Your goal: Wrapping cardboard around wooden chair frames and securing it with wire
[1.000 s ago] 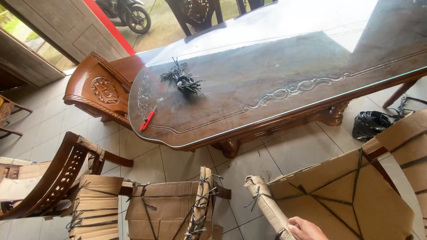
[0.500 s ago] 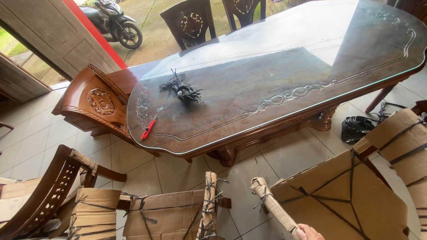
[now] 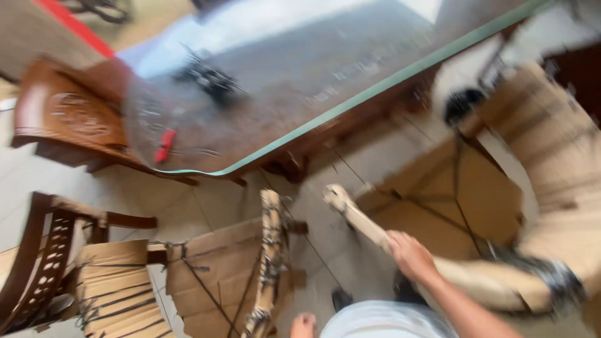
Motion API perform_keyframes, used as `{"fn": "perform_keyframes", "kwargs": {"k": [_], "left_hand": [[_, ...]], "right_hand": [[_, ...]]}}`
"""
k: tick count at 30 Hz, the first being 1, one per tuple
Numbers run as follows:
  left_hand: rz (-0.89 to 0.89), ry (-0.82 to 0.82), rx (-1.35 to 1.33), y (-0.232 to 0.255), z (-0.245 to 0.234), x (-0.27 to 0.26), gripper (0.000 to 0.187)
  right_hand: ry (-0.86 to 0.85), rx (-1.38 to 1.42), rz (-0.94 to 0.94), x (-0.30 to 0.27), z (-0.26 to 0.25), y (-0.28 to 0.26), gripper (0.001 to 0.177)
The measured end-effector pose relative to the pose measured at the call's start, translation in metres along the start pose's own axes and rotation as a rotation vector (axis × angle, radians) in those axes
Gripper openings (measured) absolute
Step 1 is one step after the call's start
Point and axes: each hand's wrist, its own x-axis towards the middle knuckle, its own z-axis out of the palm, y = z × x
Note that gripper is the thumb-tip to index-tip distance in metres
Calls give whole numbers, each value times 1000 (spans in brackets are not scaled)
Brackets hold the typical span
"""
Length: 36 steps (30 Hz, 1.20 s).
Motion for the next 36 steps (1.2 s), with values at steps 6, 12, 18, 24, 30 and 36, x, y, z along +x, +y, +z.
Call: {"fn": "perform_keyframes", "kwargs": {"k": [6, 12, 18, 24, 30, 36], "left_hand": [[-171, -104, -4, 229, 58, -136, 34], [-34, -227, -139, 324, 126, -155, 54], [43, -305, -183, 348, 162, -156, 43], [17, -254, -105, 353, 166, -162, 46], [15, -279, -152, 345, 157, -161, 51], [12, -286, 229, 351, 139, -188, 46]], "right_hand": [[-131, 52, 2, -6, -18, 0, 43], [15, 92, -301, -14, -43, 45, 32], [194, 73, -261, -12, -96, 136, 24], [97, -263, 250, -29, -170, 180, 27], [-37, -537, 232, -30, -154, 202, 20], [1, -335, 440, -44, -184, 174, 27]]}}
